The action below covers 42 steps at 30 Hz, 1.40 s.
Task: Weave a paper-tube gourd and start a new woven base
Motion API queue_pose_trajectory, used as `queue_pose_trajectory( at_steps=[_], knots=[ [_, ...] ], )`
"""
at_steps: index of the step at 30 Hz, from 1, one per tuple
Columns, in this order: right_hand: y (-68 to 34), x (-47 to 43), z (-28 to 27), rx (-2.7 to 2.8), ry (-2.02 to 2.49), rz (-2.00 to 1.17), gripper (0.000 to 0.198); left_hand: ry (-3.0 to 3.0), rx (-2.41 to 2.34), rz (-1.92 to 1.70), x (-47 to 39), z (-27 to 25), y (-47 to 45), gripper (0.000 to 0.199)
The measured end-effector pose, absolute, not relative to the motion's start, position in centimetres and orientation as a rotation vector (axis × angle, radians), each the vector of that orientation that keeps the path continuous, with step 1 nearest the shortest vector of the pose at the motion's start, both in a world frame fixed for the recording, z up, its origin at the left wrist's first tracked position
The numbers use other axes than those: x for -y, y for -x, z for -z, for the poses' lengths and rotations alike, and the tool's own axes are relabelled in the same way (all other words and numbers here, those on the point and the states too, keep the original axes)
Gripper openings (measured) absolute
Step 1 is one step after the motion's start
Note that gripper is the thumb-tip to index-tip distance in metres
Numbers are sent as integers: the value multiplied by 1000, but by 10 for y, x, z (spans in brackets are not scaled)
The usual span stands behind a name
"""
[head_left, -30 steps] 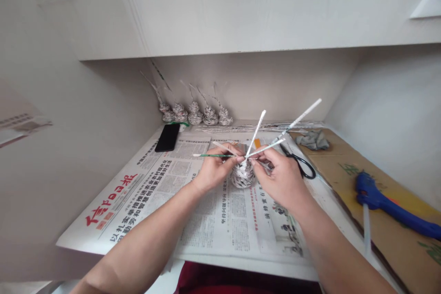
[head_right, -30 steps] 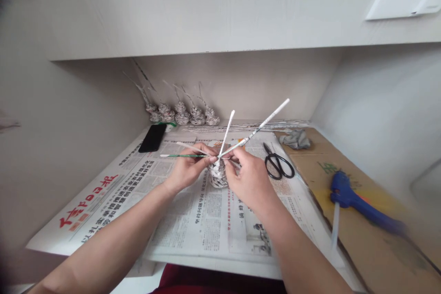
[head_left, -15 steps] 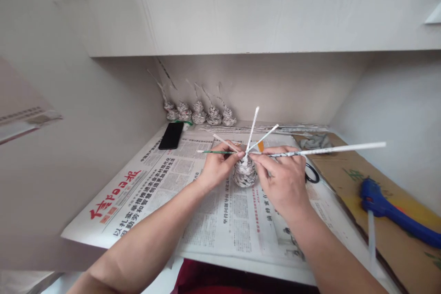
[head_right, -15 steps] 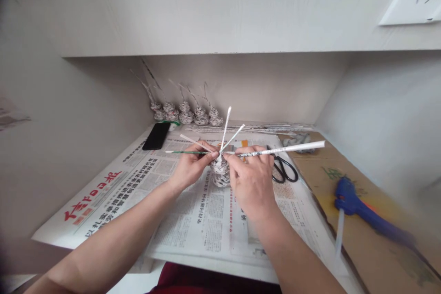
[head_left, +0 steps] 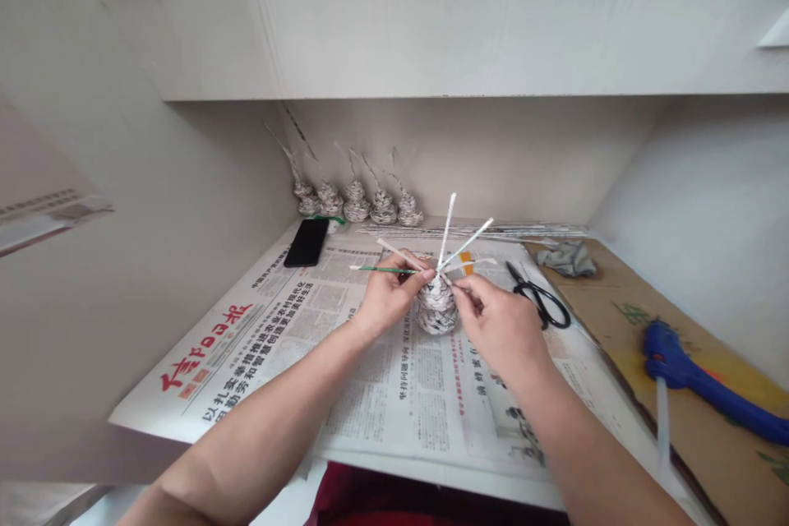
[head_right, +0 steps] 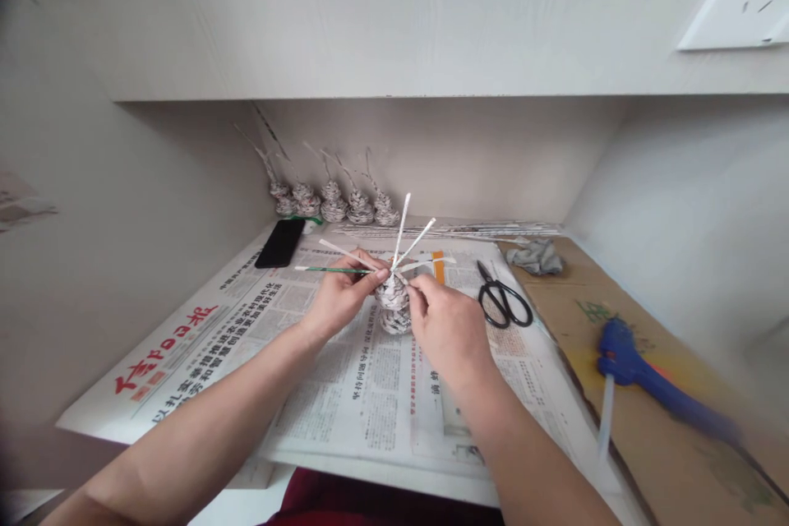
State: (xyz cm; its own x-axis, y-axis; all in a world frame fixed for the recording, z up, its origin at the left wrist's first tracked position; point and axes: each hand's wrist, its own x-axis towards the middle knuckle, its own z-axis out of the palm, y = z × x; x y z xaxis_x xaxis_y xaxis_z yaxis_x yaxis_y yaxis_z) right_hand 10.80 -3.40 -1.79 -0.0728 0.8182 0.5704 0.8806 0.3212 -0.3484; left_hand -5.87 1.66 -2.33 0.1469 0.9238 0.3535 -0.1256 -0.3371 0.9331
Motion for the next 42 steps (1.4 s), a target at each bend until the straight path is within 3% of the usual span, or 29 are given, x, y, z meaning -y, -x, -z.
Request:
queue_pose_trajectory(
  at_steps=[6,11,14,24,32,42],
  knots=[
    [-112,27,14,1771,1335,-36,16,-1612,-725,-1336,-11,19,58,14],
    [-114,18,21,1521,1216,-776,19,-1642,-655,-1318,-10,19,59,14],
    [-115,15,23,1376,1145,-943,22,-1663,-643,-1307,-11,19,60,14],
    [-116,18,18,1542,1258,-717,17,-1603,-617,-1273,-13,20,59,17],
    [-107,32,13,1794,1165,115,11,-1738,-788,-1380,-10,19,58,14],
    [-102,36,14,1685,1248,-49,11,-1795,-844,-1382,-7,19,57,12]
  ],
)
